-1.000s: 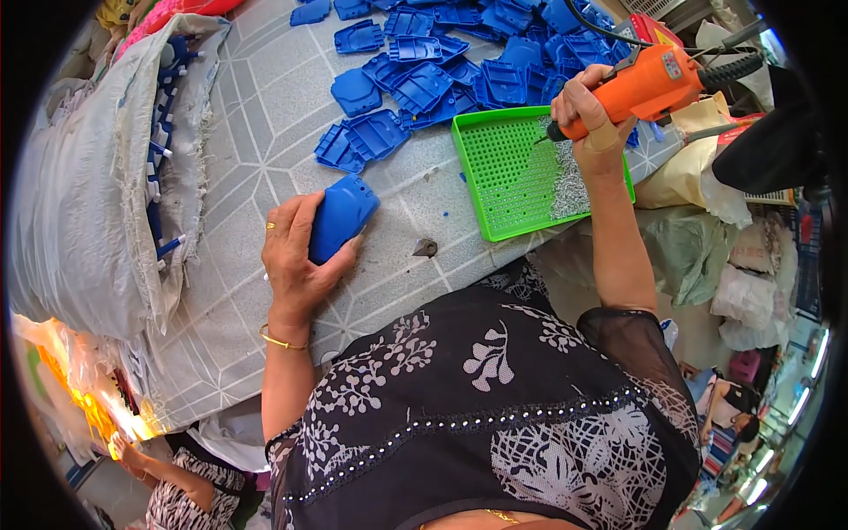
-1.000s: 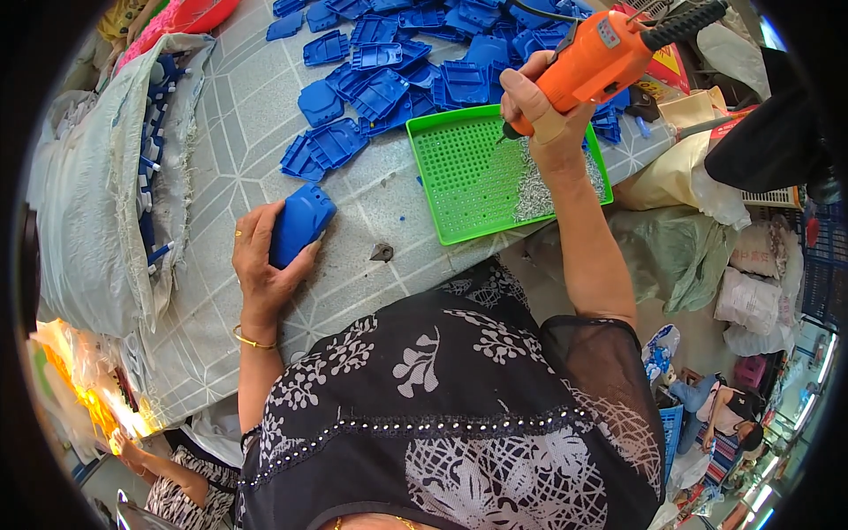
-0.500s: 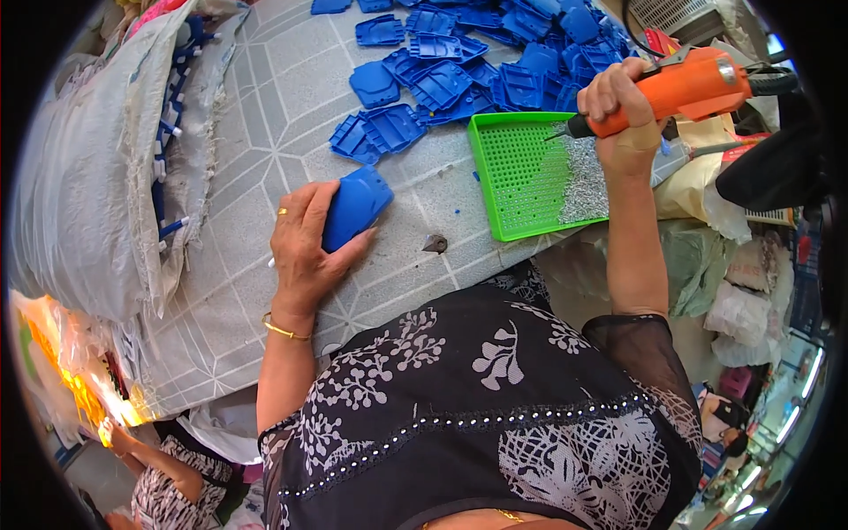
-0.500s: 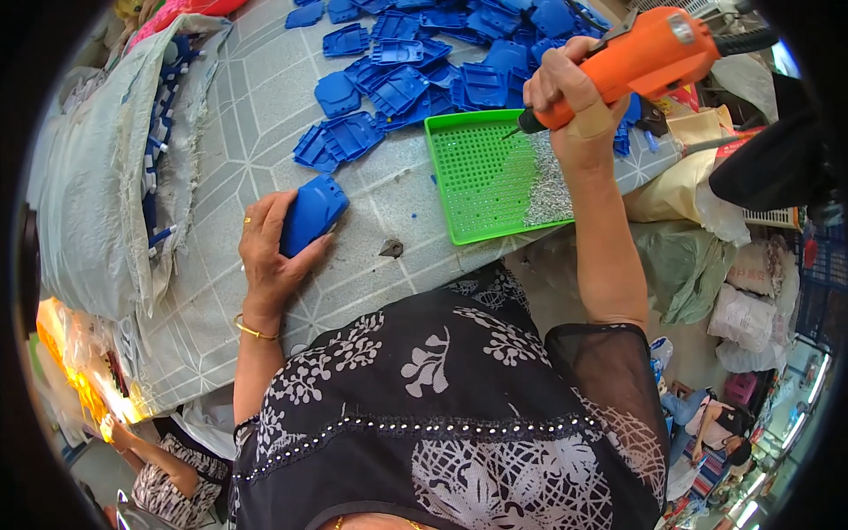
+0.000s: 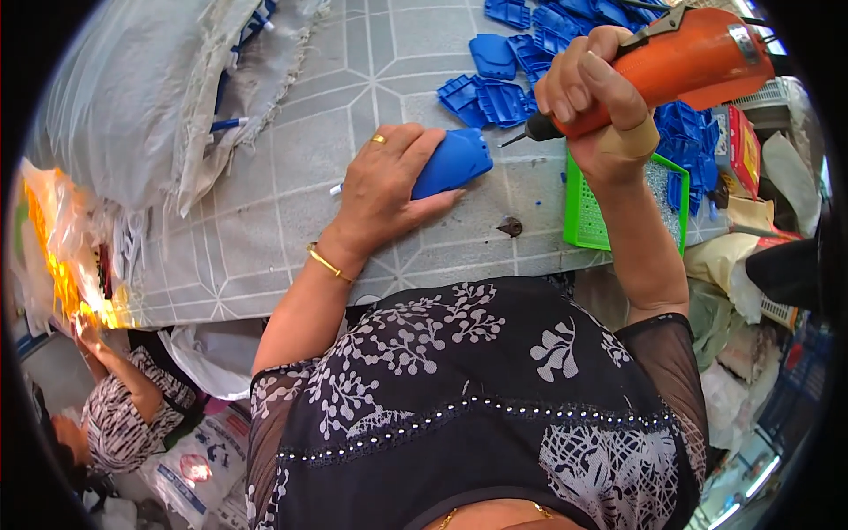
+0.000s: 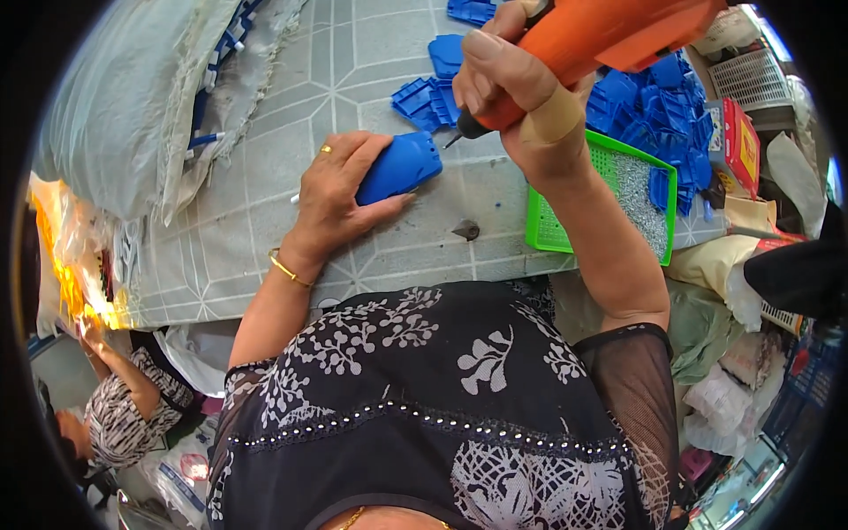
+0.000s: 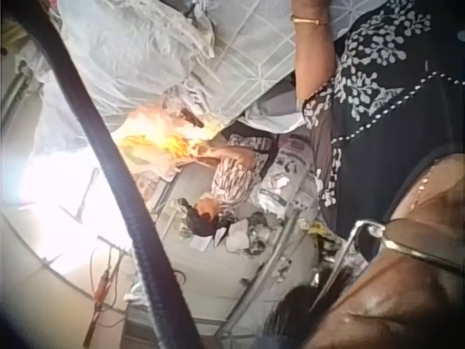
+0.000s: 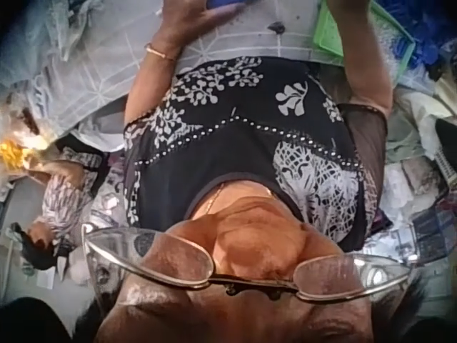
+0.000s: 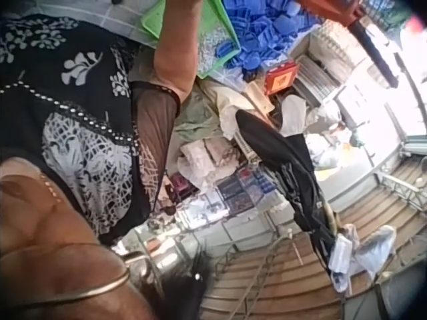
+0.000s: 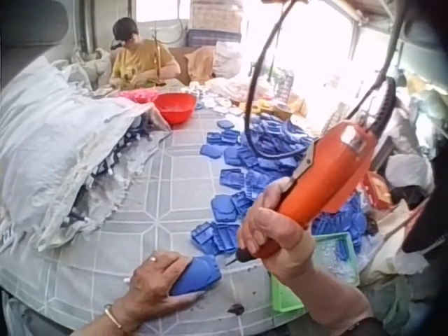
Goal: Assembling blue plastic components and securing them with screws using an electric screwdriver.
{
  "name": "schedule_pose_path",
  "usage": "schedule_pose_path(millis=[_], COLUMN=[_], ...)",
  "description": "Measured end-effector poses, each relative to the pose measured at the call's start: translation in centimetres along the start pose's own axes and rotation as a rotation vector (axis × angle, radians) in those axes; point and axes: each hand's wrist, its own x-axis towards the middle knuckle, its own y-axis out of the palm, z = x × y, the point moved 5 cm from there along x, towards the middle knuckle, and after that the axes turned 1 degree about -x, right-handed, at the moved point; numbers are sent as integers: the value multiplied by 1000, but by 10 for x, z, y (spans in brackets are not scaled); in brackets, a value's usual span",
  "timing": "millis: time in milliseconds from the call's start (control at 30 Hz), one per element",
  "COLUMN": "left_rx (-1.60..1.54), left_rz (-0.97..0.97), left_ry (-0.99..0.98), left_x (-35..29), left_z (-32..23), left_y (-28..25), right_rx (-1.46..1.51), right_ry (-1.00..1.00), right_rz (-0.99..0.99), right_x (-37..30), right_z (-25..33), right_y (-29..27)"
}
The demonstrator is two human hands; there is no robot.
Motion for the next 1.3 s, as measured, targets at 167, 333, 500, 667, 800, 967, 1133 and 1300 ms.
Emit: schedule_pose_path(millis=[167,333,500,667,800,967,1133,1300], left_rx=[-1,6,9,11,-3,-3,9,20], left_rz=[-9,-19,-19,-23,-5,-7,-27,-21], left_ry=[-2,26,30,38,6,7,46,49], left_x=[-2,-2,-3,-4,-5,-5,-4,-3], left_z=[2,2,3,4,4,5,2,3], left_y=[-2,-1,0,1,0,1,0,2], right_rx=[7,-30,-37,-46,-65,-59,-93,-134], right_ry=[31,34,31,33,35,33,19,18], right_rz=[20,32,23,22,29,25,34,78], right_x=[1,1,0,-1,-1,-1,-3,-7], right_z=[-10,-17,-21,-24,-24,-30,-28,-32], right_y=[8,8,7,6,7,7,9,8])
